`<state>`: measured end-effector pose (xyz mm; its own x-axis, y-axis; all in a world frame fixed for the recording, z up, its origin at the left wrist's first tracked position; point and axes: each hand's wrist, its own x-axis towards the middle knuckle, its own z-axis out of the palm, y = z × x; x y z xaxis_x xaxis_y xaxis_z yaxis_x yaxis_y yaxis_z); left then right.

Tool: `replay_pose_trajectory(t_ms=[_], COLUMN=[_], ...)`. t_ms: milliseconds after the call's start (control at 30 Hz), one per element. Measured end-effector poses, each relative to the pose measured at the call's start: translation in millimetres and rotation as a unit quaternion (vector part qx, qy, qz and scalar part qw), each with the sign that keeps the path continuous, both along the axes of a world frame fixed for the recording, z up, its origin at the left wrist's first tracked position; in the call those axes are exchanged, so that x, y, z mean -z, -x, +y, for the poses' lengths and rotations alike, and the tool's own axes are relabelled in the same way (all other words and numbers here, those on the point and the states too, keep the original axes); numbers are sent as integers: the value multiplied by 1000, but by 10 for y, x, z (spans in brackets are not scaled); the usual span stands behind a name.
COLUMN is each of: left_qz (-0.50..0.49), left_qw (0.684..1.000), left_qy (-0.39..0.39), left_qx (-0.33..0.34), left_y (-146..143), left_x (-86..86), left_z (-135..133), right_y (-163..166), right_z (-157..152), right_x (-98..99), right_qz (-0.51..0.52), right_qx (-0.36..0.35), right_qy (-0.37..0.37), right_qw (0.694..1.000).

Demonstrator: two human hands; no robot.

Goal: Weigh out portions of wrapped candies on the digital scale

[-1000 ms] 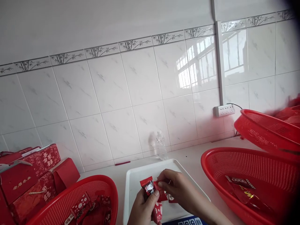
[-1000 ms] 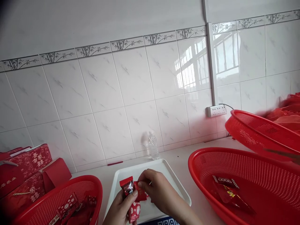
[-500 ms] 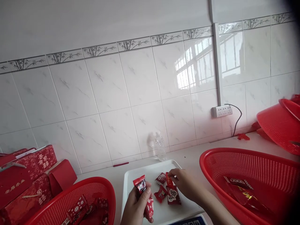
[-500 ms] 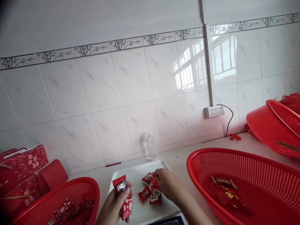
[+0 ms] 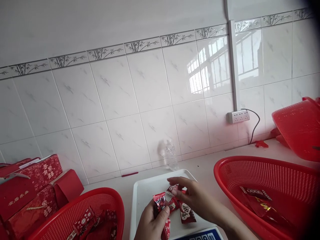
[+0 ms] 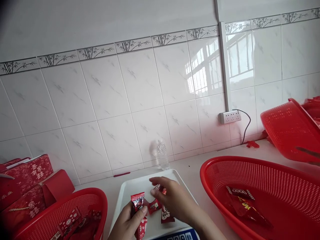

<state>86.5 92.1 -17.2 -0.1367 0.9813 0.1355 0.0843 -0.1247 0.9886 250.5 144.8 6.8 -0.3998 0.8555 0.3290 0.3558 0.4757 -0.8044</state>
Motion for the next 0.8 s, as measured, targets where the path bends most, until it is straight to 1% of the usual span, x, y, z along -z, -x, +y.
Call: replay_pose_trajectory(t_ms=[67,133,200,300,367,433,533,600,667,800], left_qz=[-10,-13,-5,15,21,22,43,63,80,114], left_qw=[1000,999,998,998,999,1000,999,998,996,992], left_qy=[-13,-16,-22,-10,2,-1,-12,-11,-8,-21], left_qx=[21,38,56,62,39,13,-16,-30,-40,-56], left_y=[-55,-93,-89,-8,63,115,136,122,105,110], left_x=[7,21,45,90,119,142,165,174,178,172], left_z=[-2,1,15,55,85,105,113,110,107,108], right_y=[79,162,216,186,97,-9,-118,-127,-94,-2], right_z=[-126,-205,-212,-104,-7,68,123,142,164,222], right_x=[-59,-77,-60,-22,-23,-45,-72,-54,0,150], right_qz=[14,5,3,31,59,64,16,-23,-53,-66], right_qx=[-63,-86,-68,-7,43,100,160,162,145,114], right_qy=[2,-17,-23,-11,-21,-35,-41,-48,-56,-69], right_qw=[998,996,997,999,997,992,986,985,986,989])
